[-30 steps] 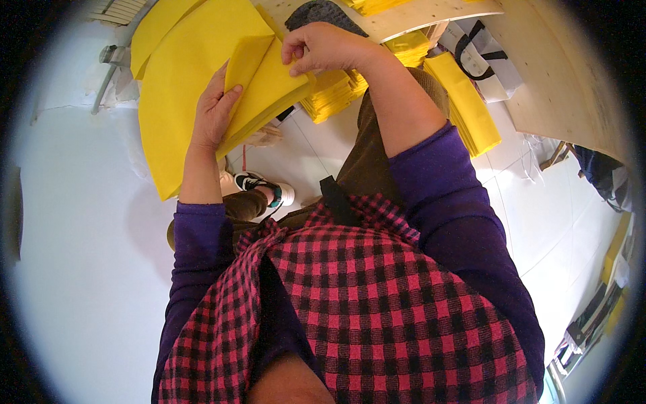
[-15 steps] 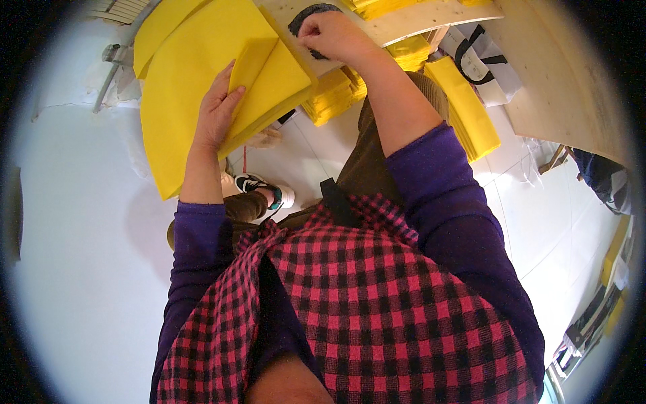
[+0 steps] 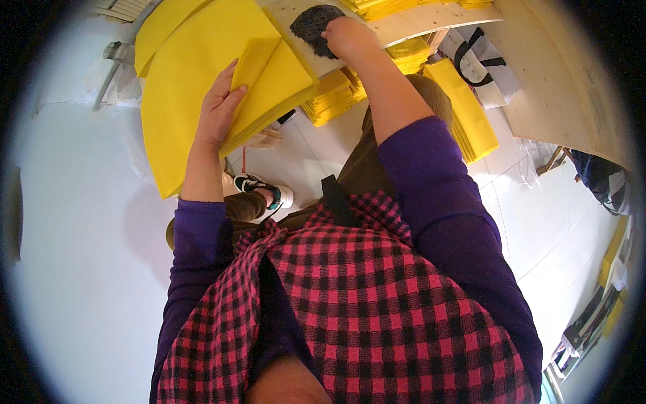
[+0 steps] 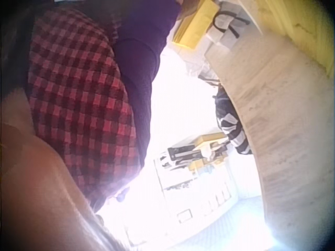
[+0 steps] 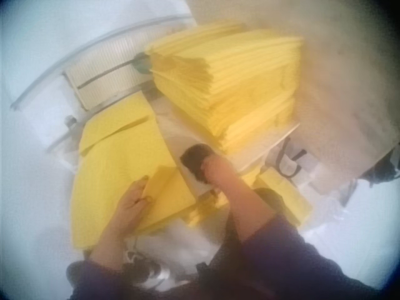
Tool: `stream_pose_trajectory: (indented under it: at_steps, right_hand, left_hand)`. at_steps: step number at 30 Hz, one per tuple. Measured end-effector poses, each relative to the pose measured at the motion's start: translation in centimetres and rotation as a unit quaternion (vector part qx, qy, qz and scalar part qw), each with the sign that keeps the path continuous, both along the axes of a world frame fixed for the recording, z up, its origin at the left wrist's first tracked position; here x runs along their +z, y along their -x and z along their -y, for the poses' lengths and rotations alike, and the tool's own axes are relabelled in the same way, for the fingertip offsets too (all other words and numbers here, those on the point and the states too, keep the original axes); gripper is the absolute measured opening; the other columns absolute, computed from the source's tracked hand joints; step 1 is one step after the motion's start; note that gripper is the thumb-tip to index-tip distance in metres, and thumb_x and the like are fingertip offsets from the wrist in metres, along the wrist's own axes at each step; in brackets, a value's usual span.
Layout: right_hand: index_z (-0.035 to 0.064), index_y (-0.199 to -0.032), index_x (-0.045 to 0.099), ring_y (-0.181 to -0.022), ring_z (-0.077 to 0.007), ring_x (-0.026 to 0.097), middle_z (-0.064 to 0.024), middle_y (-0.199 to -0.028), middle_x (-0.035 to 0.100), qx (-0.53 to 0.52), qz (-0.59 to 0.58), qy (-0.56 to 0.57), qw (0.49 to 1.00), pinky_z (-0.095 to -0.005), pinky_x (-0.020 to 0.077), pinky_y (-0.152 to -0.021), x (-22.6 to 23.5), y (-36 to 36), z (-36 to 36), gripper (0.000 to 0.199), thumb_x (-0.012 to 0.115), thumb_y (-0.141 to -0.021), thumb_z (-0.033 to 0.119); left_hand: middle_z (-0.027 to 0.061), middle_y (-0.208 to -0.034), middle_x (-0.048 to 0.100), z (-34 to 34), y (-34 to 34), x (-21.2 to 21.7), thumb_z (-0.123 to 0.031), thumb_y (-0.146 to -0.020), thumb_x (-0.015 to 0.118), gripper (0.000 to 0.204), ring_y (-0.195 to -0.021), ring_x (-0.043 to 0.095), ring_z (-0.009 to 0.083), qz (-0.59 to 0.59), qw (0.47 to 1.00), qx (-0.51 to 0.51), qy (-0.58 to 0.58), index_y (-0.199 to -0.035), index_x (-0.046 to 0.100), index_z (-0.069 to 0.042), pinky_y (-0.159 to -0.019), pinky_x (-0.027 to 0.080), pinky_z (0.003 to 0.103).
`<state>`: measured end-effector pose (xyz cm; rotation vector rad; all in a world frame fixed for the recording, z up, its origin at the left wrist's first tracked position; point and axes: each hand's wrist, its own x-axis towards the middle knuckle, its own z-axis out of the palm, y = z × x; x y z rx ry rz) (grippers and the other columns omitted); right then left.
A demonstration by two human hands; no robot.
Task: The person sits and repeatedly folds yellow foam sheets in half by hand, then stacks the folded pieces on a wooden workbench. The person handles the sheets one at a time, aligning edges before folding and stacking.
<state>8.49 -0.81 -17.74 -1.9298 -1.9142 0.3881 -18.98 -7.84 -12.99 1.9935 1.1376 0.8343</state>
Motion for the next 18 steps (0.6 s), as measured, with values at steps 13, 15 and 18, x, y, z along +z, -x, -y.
stream_pose_trajectory:
  at_steps: [13, 15, 18]
  right_hand:
    - [0.0038, -0.085, 0.069, -0.065, -0.0088, 0.053, 0.0001, -0.071, 0.06, 0.298, -0.267, 0.092, 0.912, -0.0244, 0.0439, -0.06, 4.1, 0.9, 4.0, 0.019, 0.077, -0.072, 0.016]
    - [0.0036, -0.084, 0.069, -0.064, -0.0095, 0.054, -0.0007, -0.07, 0.06, 0.293, -0.271, 0.088, 0.913, -0.025, 0.0446, -0.061, 4.0, 1.2, 3.8, 0.018, 0.076, -0.072, 0.016]
    - [0.0034, -0.084, 0.069, -0.063, -0.0108, 0.055, -0.0019, -0.069, 0.061, 0.279, -0.276, 0.086, 0.916, -0.0261, 0.0455, -0.061, 3.8, 1.4, 3.7, 0.019, 0.075, -0.073, 0.017]
  left_hand:
    - [0.0152, -0.14, 0.045, -0.2, 0.1, -0.4, -0.013, -0.088, 0.055, 0.041, -0.134, 0.036, 0.0288, 0.002, 1.0, -0.001, -0.01, -0.127, 0.053, 0.0, -0.111, 0.025, 0.035]
    - [0.0153, -0.14, 0.046, -0.2, 0.1, -0.4, -0.013, -0.087, 0.055, 0.041, -0.134, 0.037, 0.0288, -0.001, 1.0, -0.001, -0.012, -0.126, 0.053, 0.0, -0.111, 0.025, 0.035]
    - [0.0126, -0.134, 0.053, 0.0, -0.2, -0.5, -0.011, -0.085, 0.057, 0.033, -0.132, 0.038, 0.033, 0.027, 0.999, 0.017, -0.019, -0.115, 0.062, -0.001, -0.11, 0.028, 0.039]
